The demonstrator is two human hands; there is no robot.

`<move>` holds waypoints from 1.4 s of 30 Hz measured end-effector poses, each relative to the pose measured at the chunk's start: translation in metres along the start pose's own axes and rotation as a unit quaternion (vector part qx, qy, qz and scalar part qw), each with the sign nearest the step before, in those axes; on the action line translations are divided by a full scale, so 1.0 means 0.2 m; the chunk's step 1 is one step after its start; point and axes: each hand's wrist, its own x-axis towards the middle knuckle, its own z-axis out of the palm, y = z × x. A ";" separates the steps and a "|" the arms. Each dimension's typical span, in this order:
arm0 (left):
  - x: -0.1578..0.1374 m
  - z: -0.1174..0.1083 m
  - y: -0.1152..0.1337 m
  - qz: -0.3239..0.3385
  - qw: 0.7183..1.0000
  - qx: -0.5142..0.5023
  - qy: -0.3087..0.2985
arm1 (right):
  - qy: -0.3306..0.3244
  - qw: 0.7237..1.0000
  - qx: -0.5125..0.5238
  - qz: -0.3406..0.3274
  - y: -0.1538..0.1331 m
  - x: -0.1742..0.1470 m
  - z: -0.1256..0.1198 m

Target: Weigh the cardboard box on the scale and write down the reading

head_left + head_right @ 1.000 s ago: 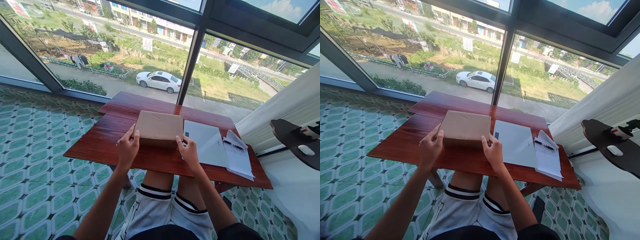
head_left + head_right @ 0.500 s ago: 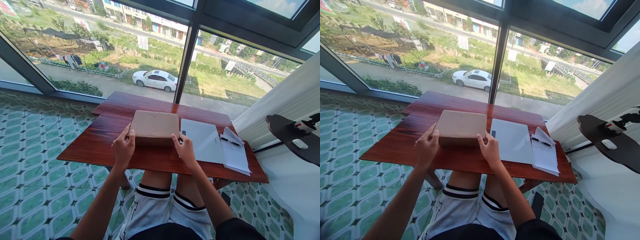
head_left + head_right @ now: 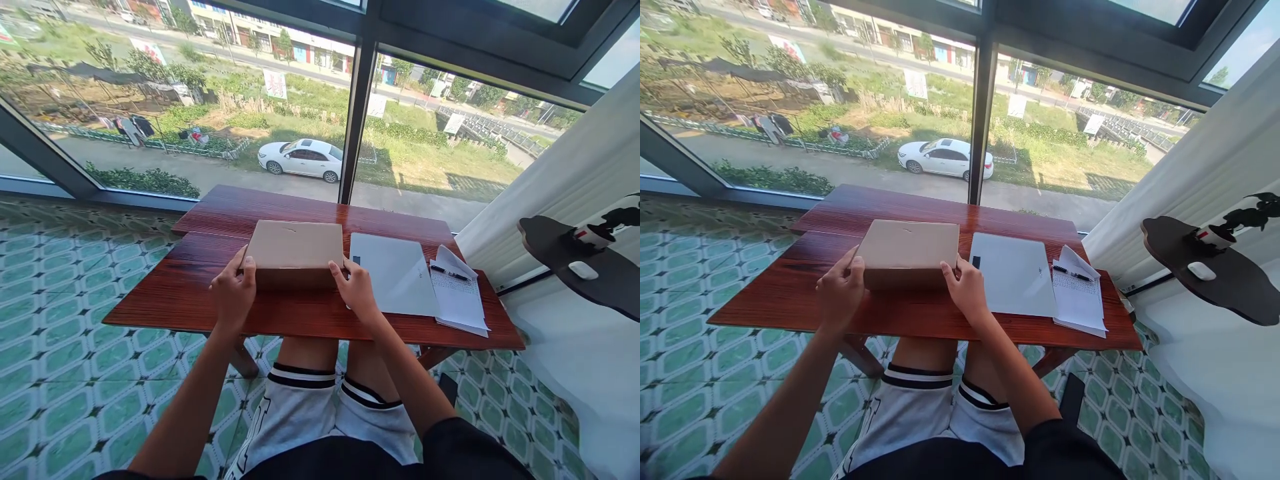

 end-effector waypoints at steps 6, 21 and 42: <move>0.01 0.00 -0.01 0.029 1.000 -0.007 0.004 | -0.052 0.996 0.065 0.028 0.05 0.00 -0.06; -0.35 0.08 0.54 0.565 0.814 -0.064 0.119 | 0.099 0.993 0.047 0.038 0.32 -0.08 -0.64; -1.14 0.77 1.13 0.846 0.502 -0.063 -0.169 | 0.239 0.931 -0.274 -0.005 1.05 -0.25 -1.40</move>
